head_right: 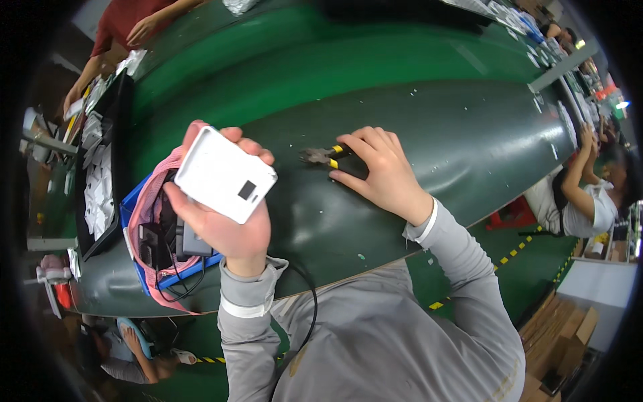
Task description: The person picks up plastic casings, trims excess plastic from them using pliers, and slides the casings down the assembly line table.
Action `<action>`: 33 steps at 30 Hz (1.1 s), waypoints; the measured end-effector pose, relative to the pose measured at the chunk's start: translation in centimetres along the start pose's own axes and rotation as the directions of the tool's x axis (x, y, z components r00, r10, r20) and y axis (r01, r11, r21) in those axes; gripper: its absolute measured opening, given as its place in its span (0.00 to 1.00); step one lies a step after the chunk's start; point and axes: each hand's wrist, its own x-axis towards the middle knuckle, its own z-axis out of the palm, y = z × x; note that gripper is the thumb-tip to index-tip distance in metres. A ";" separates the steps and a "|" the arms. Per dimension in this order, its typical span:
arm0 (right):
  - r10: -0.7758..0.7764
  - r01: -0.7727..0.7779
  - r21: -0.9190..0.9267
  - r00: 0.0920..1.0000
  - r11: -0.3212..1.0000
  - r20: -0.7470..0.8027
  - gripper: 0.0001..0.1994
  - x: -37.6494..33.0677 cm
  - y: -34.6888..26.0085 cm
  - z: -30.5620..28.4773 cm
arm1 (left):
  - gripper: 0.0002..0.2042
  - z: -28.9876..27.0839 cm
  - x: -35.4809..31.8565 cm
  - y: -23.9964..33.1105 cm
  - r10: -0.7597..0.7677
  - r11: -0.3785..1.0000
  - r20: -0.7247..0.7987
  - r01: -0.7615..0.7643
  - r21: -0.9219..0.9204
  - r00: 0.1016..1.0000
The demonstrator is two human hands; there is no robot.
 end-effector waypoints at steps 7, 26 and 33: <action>-0.195 0.198 -0.023 0.977 0.980 0.092 0.30 0.0 1.4 1.0 | 0.35 0.3 0.0 0.2 -0.088 0.996 -0.094 0.089 0.012 0.992; -0.175 0.170 0.059 0.982 0.984 0.076 0.24 -0.1 2.8 1.3 | 0.22 -34.2 10.3 40.0 0.663 -0.677 -0.152 0.674 0.297 0.733; -0.200 0.198 0.034 0.977 0.980 0.068 0.24 -0.5 2.2 1.0 | 0.20 -22.5 13.1 36.4 0.411 -0.884 0.212 0.330 0.332 0.887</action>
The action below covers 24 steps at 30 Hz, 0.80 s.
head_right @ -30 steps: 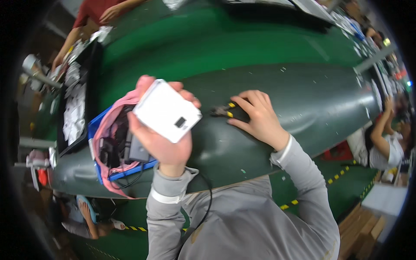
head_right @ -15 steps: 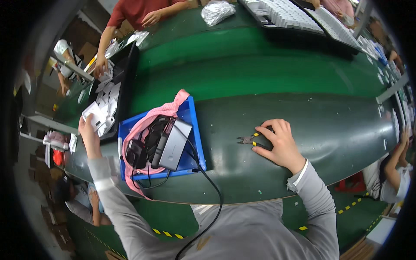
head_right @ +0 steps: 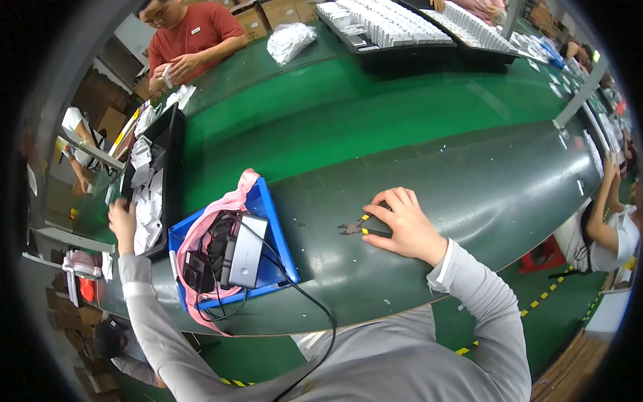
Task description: The person picks up plastic casings, trims excess plastic from them using pliers, and slides the casings down the assembly line table.
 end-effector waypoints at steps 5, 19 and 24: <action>-0.008 0.008 -0.033 1.000 0.999 -0.012 0.24 -0.7 1.0 0.8 | 0.14 -16.1 -9.7 22.1 0.602 0.599 -0.074 -0.511 -0.616 0.795; 0.099 -0.140 -0.152 0.963 0.978 -0.250 0.20 -10.0 10.3 -6.8 | 0.28 -17.5 -31.9 41.8 0.902 0.306 -0.001 -0.639 -0.706 0.433; 0.435 -0.667 -0.239 0.674 0.706 -0.597 0.15 -19.6 18.4 -13.4 | 0.25 -17.4 -32.7 42.0 0.912 0.300 -0.003 -0.671 -0.678 0.410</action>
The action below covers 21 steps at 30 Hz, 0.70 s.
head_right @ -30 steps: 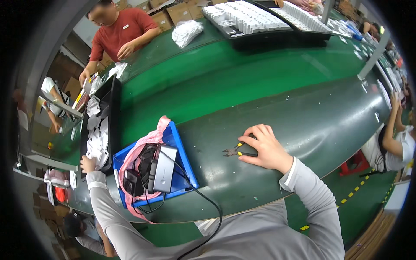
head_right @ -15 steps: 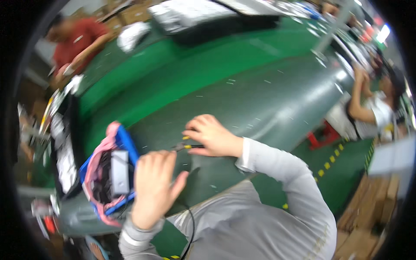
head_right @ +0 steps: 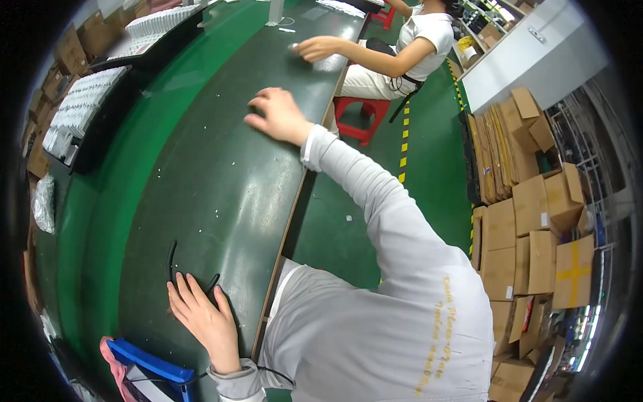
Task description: The person picks up plastic casings, trims excess plastic from them using pliers, and slides the casings down the assembly line table.
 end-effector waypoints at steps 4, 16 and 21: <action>0.086 -0.091 -0.112 0.995 0.990 -0.045 0.11 -0.5 1.1 1.6 | 0.25 -0.1 -0.2 -0.3 -0.021 1.000 0.003 0.021 -0.009 1.000; 0.381 -0.374 -0.636 0.915 0.675 -0.133 0.09 3.7 7.8 0.4 | 0.26 -1.1 -0.1 -1.3 -0.071 0.995 0.034 0.073 -0.064 0.997; -0.058 -0.005 0.449 0.990 0.893 0.128 0.10 3.5 -11.3 2.1 | 0.36 -3.5 0.7 -3.0 -0.292 0.577 -0.079 0.109 -0.810 0.953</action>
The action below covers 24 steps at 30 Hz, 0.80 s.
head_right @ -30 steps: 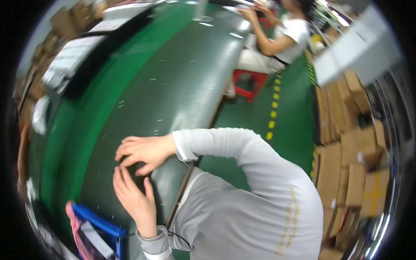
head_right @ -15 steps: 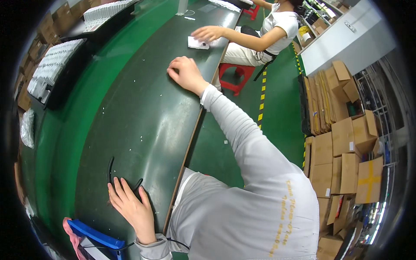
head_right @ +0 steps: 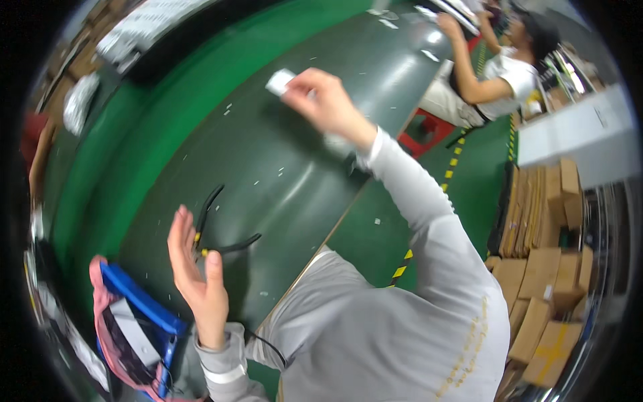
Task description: The person picks up plastic casings, trims excess plastic from them using pliers, and slides the casings down the assembly line table.
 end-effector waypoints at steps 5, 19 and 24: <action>-0.442 0.309 0.465 0.872 0.830 0.210 0.10 -4.8 -16.0 6.3 | 0.47 0.3 0.7 -0.7 0.028 0.847 -0.191 -0.125 -0.516 0.981; -0.358 0.498 -0.062 0.700 0.865 0.618 0.47 -5.9 -13.7 9.0 | 0.43 -4.2 0.4 -0.3 -0.122 0.136 -0.122 -0.105 -0.985 0.985; -0.251 0.429 -0.077 0.655 0.900 0.712 0.38 -6.7 -14.8 8.6 | 0.42 -4.5 0.1 -0.4 -0.139 0.101 -0.123 -0.109 -0.989 0.983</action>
